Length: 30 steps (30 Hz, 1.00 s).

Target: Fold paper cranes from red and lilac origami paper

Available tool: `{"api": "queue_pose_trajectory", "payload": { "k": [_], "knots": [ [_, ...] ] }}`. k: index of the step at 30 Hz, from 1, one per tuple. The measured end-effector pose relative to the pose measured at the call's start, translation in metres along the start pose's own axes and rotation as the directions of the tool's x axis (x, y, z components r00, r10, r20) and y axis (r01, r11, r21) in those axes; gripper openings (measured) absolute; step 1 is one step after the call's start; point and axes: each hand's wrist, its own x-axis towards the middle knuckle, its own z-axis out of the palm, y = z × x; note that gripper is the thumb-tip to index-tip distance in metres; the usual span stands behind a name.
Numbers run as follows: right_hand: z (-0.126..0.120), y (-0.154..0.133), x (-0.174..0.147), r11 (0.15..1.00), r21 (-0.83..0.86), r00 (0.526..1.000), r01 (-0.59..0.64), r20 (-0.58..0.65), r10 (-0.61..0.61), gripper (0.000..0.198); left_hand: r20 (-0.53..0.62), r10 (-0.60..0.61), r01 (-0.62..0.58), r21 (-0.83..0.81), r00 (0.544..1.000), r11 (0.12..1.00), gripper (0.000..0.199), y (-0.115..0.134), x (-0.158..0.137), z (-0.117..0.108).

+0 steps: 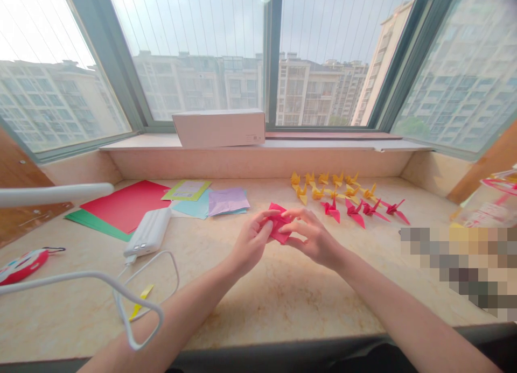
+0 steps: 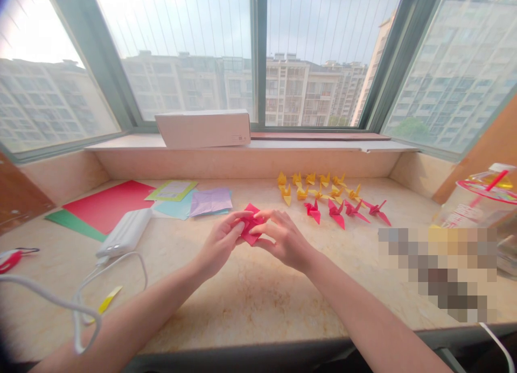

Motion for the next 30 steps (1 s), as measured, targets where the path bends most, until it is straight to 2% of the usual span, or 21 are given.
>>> {"api": "queue_pose_trajectory", "payload": {
  "k": [5,9,13,17,21,24,27,30],
  "knots": [
    [0.002,-0.002,0.0008,0.992,0.107,0.996,-0.064,-0.057,0.071,0.009,0.014,0.031,-0.032,0.083,0.999,0.996,0.023,-0.0007,-0.0007,0.0015],
    [0.004,-0.005,0.0029,0.953,0.264,0.974,-0.151,-0.125,0.189,0.009,0.042,0.044,-0.046,0.044,0.998,0.998,0.026,-0.0008,-0.0003,0.0003],
    [0.0026,-0.0066,0.0051,0.932,0.289,0.948,-0.217,-0.167,0.272,0.011,0.092,0.057,-0.058,0.015,0.994,0.998,0.033,-0.0007,0.0007,-0.0012],
    [-0.0006,-0.0067,0.0051,0.936,0.288,0.954,-0.202,-0.16,0.255,0.015,0.084,0.08,-0.08,-0.005,0.993,0.997,0.039,0.0003,0.0002,-0.0005],
    [-0.001,-0.0061,0.0028,0.943,0.28,0.977,-0.178,-0.061,0.203,0.028,-0.019,0.096,-0.096,0.005,0.995,0.995,0.031,-0.0004,0.001,-0.0019],
    [0.0009,-0.0063,0.0021,0.943,0.276,0.977,-0.185,-0.052,0.207,0.028,-0.077,0.109,-0.102,0.08,0.991,0.992,0.029,-0.004,0.0036,-0.0048],
    [0.0024,-0.0073,0.0029,0.947,0.258,0.97,-0.192,-0.1,0.224,0.022,-0.044,0.115,-0.113,0.047,0.992,0.992,0.038,-0.0076,0.0057,-0.0064],
    [0.0026,-0.0079,0.0037,0.944,0.248,0.957,-0.216,-0.135,0.255,0.024,-0.016,0.113,-0.113,0.01,0.993,0.994,0.053,-0.0089,0.0058,-0.0063]
  ]
}}
